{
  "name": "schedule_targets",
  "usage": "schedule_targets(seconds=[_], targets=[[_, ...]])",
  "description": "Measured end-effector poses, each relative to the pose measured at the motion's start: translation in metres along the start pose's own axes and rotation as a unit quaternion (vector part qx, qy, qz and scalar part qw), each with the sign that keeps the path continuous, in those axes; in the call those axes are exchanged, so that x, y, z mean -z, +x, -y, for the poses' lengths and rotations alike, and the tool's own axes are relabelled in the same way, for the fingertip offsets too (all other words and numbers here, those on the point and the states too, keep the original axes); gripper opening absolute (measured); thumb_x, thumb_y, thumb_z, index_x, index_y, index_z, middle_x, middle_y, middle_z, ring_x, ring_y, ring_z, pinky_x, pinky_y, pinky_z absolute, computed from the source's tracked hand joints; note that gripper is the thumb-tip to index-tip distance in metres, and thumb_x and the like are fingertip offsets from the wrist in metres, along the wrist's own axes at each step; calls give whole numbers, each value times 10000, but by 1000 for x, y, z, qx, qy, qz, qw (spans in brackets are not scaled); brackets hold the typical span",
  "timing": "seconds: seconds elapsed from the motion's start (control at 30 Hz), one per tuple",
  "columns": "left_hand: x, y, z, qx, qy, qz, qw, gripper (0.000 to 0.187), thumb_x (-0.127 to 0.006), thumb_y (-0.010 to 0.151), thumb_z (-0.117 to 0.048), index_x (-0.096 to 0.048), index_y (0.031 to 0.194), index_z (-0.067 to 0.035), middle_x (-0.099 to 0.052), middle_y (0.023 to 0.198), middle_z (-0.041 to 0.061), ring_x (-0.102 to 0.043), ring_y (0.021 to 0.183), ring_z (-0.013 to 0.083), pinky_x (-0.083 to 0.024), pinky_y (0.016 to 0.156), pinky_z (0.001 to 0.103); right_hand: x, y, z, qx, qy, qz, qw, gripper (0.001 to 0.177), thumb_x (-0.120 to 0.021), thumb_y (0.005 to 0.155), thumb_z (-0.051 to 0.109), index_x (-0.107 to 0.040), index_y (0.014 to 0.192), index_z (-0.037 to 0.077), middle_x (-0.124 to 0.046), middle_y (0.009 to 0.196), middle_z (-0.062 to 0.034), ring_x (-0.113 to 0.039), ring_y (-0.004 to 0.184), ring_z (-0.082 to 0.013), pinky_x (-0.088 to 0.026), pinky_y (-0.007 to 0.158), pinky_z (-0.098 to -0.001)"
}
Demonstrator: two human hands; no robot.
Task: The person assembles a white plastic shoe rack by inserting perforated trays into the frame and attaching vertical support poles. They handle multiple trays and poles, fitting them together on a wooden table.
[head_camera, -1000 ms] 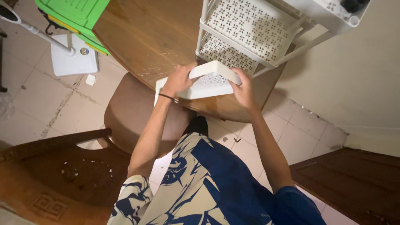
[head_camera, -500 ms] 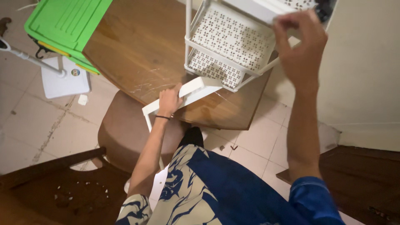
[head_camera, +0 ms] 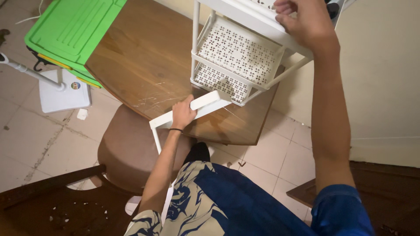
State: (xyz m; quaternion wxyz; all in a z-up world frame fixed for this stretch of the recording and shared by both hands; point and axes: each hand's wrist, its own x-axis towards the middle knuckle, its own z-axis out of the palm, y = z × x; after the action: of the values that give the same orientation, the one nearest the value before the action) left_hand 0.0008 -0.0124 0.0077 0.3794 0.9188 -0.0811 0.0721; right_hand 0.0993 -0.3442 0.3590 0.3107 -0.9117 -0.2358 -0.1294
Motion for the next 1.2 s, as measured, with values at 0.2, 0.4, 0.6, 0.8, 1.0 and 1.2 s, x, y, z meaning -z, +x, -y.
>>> schedule_targets(seconds=[0.2, 0.4, 0.6, 0.8, 1.0, 1.2], targets=[[-8, 1, -4, 45, -10, -11, 999, 175, -703, 813, -280, -622, 827, -126, -695, 732, 205, -667, 751, 455, -512, 694, 572, 2, 10, -4, -26, -54, 45, 997, 259, -789, 964, 41, -679, 1190, -20, -688, 989, -84, -657, 913, -172, -539, 863, -318], [-36, 0, 30, 49, 81, 61, 994, 228, -733, 799, -333, -714, 886, -123, -717, 791, 213, -698, 786, 430, -541, 747, 543, 2, 15, -7, -71, -86, 62, 992, 272, -811, 988, 152, -665, 1149, -12, -669, 966, -75, -628, 878, -177, -514, 782, -342], [-28, -52, 73, 120, 51, 75, 989, 492, -789, 805, -553, -732, 942, -85, -720, 808, 245, -707, 797, 434, -563, 748, 524, -1, 2, -29, -80, -135, 7, 988, 210, -695, 1092, 167, -638, 1126, -32, -639, 941, -117, -619, 824, -269, -482, 744, -403], [-10, -37, 73, 73, 151, 106, 980, 401, -746, 831, -476, -746, 1046, -137, -728, 804, 218, -711, 771, 422, -556, 700, 546, 35, -41, -32, 17, -171, -145, 974, 191, -542, 1125, 63, -550, 959, -32, -555, 855, -111, -522, 754, -246, -415, 703, -362], [6, -5, 61, -49, 177, 6, 983, 334, -733, 765, -239, -703, 1066, -98, -734, 943, 193, -712, 745, 406, -564, 672, 516, 31, -99, 36, -72, 228, -233, 943, 140, -521, 1238, 107, -544, 1179, -17, -482, 813, -18, -387, 614, -87, -296, 571, -258], [-14, -2, 71, -39, 215, 85, 972, 338, -737, 757, -206, -664, 1060, -73, -720, 947, 195, -719, 787, 399, -568, 695, 503, -49, -186, 57, -244, 180, -110, 946, 161, -595, 1127, 191, -638, 1158, 38, -542, 787, 61, -459, 633, -33, -363, 537, -211]])
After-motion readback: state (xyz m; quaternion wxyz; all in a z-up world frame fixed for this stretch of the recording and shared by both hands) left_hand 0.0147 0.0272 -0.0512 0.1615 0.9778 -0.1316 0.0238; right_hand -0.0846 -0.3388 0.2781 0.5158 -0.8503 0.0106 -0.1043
